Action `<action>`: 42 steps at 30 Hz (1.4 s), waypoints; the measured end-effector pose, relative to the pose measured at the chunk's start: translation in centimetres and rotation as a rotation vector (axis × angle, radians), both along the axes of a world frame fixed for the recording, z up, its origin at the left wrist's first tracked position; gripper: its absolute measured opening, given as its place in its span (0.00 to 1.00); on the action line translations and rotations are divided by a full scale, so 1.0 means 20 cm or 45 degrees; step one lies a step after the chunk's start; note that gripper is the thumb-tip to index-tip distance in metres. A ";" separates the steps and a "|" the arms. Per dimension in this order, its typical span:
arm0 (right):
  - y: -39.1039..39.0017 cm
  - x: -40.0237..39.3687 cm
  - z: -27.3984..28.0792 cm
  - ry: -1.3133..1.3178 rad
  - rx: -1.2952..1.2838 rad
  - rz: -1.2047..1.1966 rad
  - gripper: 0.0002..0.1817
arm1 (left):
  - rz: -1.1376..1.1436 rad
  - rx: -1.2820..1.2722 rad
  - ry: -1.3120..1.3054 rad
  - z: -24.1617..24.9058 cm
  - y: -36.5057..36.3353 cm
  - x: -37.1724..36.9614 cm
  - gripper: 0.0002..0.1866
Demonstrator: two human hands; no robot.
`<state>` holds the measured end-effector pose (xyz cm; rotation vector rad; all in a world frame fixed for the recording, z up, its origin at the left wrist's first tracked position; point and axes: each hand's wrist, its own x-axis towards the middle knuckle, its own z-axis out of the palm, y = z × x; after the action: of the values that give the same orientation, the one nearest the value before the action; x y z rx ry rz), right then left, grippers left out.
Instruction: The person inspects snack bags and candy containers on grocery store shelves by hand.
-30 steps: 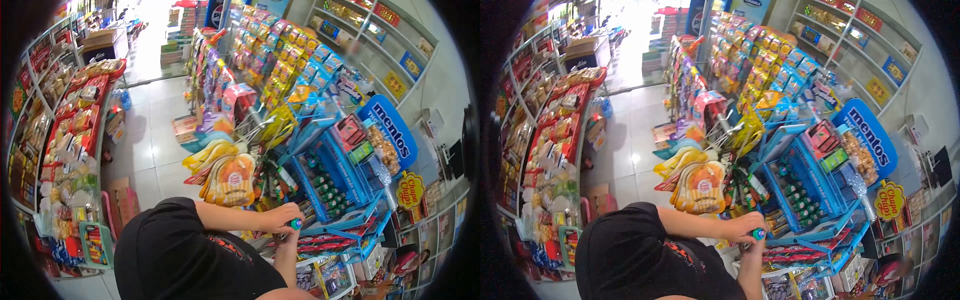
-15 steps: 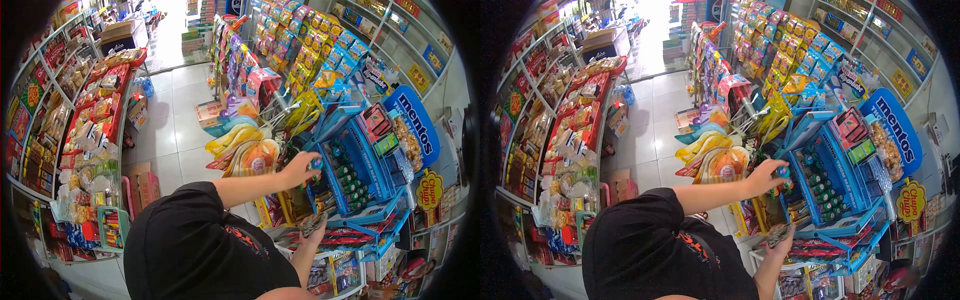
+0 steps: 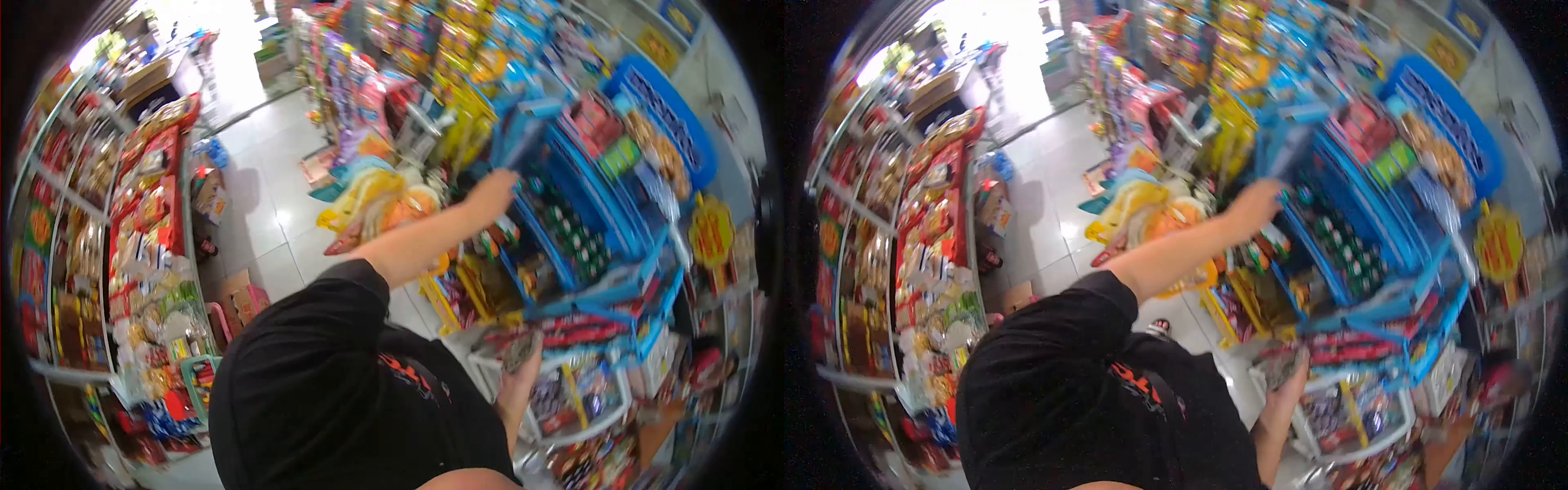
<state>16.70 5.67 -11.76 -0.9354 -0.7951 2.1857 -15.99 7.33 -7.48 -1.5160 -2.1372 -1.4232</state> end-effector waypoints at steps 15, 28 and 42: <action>-0.03 0.05 -0.05 -0.145 0.003 -0.213 0.12 | 0.062 -0.011 0.225 0.08 0.15 -0.04 0.19; -0.01 0.14 -0.12 -0.119 -0.019 -0.216 0.15 | -0.107 -0.106 0.661 0.20 0.27 0.10 0.14; -0.02 0.13 -0.08 -0.131 0.173 -0.296 0.11 | -0.192 0.255 -0.204 0.15 0.13 0.28 0.21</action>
<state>19.21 5.32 -13.29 -1.0235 -0.8279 1.8734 -10.46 9.97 -4.46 -1.5628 -1.9262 -1.8059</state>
